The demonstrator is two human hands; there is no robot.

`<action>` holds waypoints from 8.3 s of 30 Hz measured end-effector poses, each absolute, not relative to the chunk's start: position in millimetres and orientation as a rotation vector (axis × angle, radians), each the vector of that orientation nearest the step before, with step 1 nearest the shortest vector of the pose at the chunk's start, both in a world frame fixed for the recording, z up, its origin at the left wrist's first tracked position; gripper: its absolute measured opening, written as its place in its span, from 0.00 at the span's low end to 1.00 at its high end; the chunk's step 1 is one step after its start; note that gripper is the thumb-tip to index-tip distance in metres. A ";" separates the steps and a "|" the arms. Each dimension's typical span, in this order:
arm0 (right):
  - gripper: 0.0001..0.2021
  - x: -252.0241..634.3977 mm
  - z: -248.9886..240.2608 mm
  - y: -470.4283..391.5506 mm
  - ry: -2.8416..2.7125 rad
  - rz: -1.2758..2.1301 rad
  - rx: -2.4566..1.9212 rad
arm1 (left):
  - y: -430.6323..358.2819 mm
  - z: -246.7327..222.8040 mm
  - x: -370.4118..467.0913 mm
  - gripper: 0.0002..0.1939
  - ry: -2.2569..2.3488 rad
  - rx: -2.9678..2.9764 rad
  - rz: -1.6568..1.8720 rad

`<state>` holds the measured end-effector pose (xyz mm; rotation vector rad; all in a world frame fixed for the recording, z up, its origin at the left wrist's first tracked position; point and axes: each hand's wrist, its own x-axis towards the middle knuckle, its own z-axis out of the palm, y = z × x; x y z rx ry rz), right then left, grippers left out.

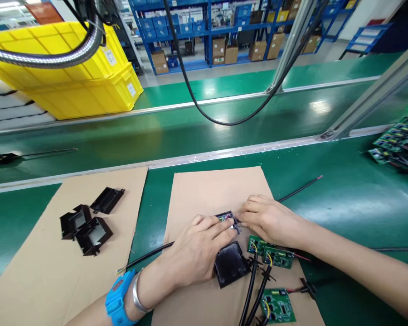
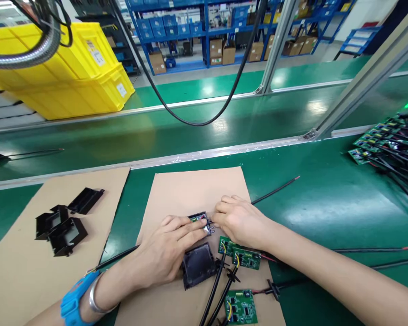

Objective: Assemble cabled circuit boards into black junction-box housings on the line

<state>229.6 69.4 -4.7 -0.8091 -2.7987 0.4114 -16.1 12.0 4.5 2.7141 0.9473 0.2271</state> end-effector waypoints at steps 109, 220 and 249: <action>0.03 184.9 5.5 79.4 -2.953 0.427 -0.879 | 30.9 11.3 -29.9 0.25 1.366 2.183 0.180; 0.13 218.1 31.6 83.7 -2.811 1.210 -1.012 | 9.3 -6.3 -10.3 0.13 0.947 2.841 0.220; 0.14 237.2 0.9 63.5 -2.915 0.278 -0.690 | 7.7 7.7 -3.8 0.14 0.925 2.957 -0.062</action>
